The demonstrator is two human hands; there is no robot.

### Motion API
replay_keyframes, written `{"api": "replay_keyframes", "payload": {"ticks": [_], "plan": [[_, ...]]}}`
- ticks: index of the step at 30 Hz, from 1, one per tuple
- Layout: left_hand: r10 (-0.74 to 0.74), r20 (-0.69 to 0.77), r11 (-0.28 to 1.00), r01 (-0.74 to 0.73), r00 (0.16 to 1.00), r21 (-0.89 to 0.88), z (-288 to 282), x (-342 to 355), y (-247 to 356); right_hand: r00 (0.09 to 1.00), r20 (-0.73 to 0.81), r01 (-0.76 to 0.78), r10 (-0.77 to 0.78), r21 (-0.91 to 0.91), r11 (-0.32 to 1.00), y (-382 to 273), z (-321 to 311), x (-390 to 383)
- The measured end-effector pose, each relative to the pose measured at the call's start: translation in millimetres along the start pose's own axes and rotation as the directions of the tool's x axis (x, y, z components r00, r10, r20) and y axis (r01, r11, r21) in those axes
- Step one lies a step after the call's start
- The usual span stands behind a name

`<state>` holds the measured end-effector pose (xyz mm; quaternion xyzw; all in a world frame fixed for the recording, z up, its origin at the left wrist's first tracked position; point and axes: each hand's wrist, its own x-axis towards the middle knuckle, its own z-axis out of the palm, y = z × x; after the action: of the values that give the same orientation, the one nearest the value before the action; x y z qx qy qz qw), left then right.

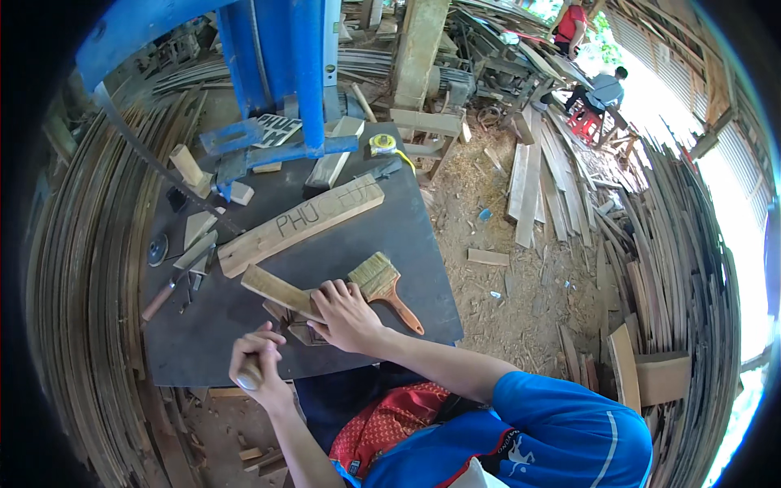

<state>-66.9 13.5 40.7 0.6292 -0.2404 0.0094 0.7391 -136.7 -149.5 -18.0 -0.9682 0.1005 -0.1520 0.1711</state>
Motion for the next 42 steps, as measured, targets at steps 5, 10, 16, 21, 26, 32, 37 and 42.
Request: {"api": "replay_keyframes", "payload": {"ticks": [5,10,16,21,26,32,37,42], "plan": [[-0.153,-0.121,0.978,0.133,0.981,-0.162,-11.6,48.3,13.1,1.0,-0.005,0.006,-0.006,0.022,1.0,-1.0,4.4,0.6],[-0.113,-0.106,0.94,0.071,0.988,-0.334,-10.1,69.2,26.6,1.0,0.004,-0.009,0.009,0.013,1.0,1.5,-0.8,-0.1],[-0.182,-0.124,0.912,0.121,0.976,-0.391,-23.0,35.6,19.2,0.997,-0.074,-0.012,0.015,0.041,0.999,8.8,9.9,-1.2],[-0.17,-0.32,0.892,0.007,0.932,-0.452,-34.1,14.7,12.3,0.996,0.074,-0.056,0.047,0.118,0.991,11.8,3.5,12.8],[-0.265,-0.445,0.911,0.071,0.856,-0.405,-44.7,12.4,10.7,0.993,0.054,-0.113,0.108,0.099,0.989,5.6,3.9,-0.8],[-0.181,-0.445,0.931,0.006,0.877,-0.366,-43.7,17.6,10.9,0.985,0.134,-0.138,0.109,0.234,0.962,6.9,-5.4,-23.1],[-0.166,-0.409,0.923,-0.004,0.897,-0.384,-24.2,38.2,13.2,0.992,0.034,-0.128,0.126,0.42,0.899,20.9,-38.1,-37.3],[-0.126,-0.271,0.961,0.049,0.954,-0.273,1.2,65.7,-8.6,0.973,0.028,-0.208,0.228,0.528,0.823,42.7,-67.0,-54.2]]}}
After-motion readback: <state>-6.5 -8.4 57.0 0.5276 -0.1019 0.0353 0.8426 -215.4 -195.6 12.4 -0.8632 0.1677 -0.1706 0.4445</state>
